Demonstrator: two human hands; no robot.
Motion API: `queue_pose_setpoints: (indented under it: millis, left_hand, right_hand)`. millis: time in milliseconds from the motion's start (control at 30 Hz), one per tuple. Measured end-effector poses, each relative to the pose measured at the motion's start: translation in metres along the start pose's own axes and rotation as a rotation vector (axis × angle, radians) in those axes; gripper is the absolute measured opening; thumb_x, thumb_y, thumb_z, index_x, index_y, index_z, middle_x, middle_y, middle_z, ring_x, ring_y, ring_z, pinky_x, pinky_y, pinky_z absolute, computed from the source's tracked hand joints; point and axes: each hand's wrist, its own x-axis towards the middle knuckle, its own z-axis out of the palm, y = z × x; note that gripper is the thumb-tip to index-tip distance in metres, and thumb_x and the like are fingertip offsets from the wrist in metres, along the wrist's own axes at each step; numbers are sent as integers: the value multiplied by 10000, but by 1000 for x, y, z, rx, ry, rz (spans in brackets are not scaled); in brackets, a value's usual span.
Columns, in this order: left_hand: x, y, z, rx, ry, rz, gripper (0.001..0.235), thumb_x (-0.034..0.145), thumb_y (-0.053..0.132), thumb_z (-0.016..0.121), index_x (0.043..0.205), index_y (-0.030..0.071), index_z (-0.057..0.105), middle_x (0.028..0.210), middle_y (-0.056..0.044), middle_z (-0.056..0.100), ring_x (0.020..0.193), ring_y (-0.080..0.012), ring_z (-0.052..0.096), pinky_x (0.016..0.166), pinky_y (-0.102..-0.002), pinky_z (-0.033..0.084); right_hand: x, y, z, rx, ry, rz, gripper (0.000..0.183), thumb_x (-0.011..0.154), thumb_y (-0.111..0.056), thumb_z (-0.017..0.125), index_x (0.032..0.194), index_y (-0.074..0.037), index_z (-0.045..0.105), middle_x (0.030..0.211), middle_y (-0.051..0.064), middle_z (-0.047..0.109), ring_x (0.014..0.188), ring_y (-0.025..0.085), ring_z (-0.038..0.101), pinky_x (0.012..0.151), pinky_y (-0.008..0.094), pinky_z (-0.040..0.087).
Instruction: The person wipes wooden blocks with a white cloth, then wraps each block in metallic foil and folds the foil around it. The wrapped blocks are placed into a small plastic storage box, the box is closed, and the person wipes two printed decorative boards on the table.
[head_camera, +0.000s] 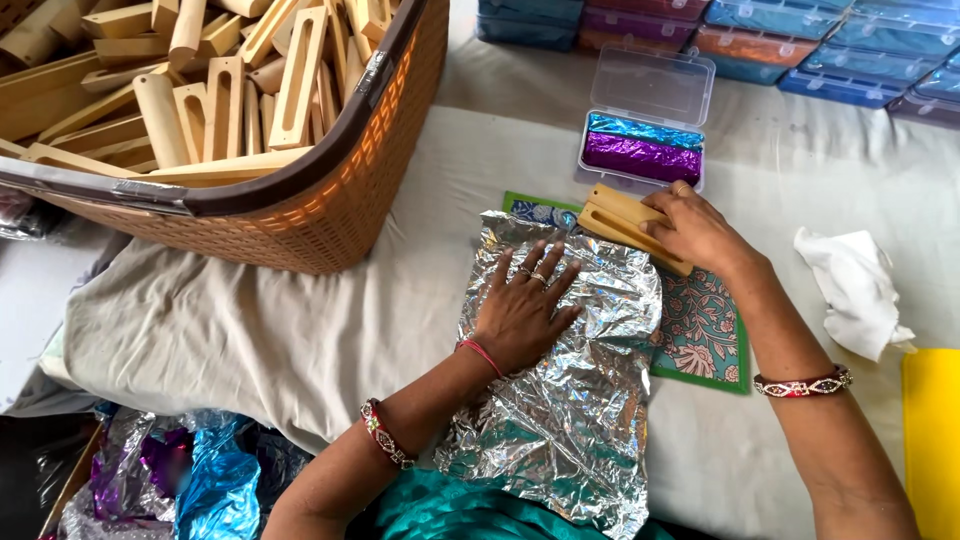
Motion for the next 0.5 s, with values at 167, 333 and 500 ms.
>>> queue_pose_setpoints:
  millis: [167,333,500]
  left_hand:
    - [1,0,0,6,-10,-1,659,1035,534,269,1589,178,296,1662,-138,239,1547,-315,152,1230,-572,52]
    - [2,-1,0,-4,-41,-16,659,1032,542,265,1590,193,290,1671,-123,217,1556,-311,135,1235,-570,48]
    - [2,0,1,4,-44,-11,654,1034,541,255,1586,192,284,1672,-118,206,1550,-309,130,1231,-570,42]
  right_hand:
    - [1,4,3,150,43,10,435,946,-318,683,1299,-74,613,1253,170,629,1234,317,600,1073,453,464]
    - [-11,-3,4,184,190,-109,398,905,-227,742,1235,-40,619,1181,149,681,1137,335,654,1012,475,493]
    - [-38,-21,-9,169,359,-95,412,982,-187,683,1376,-72,648,1187,170,680,1004,286,697,958,410,555]
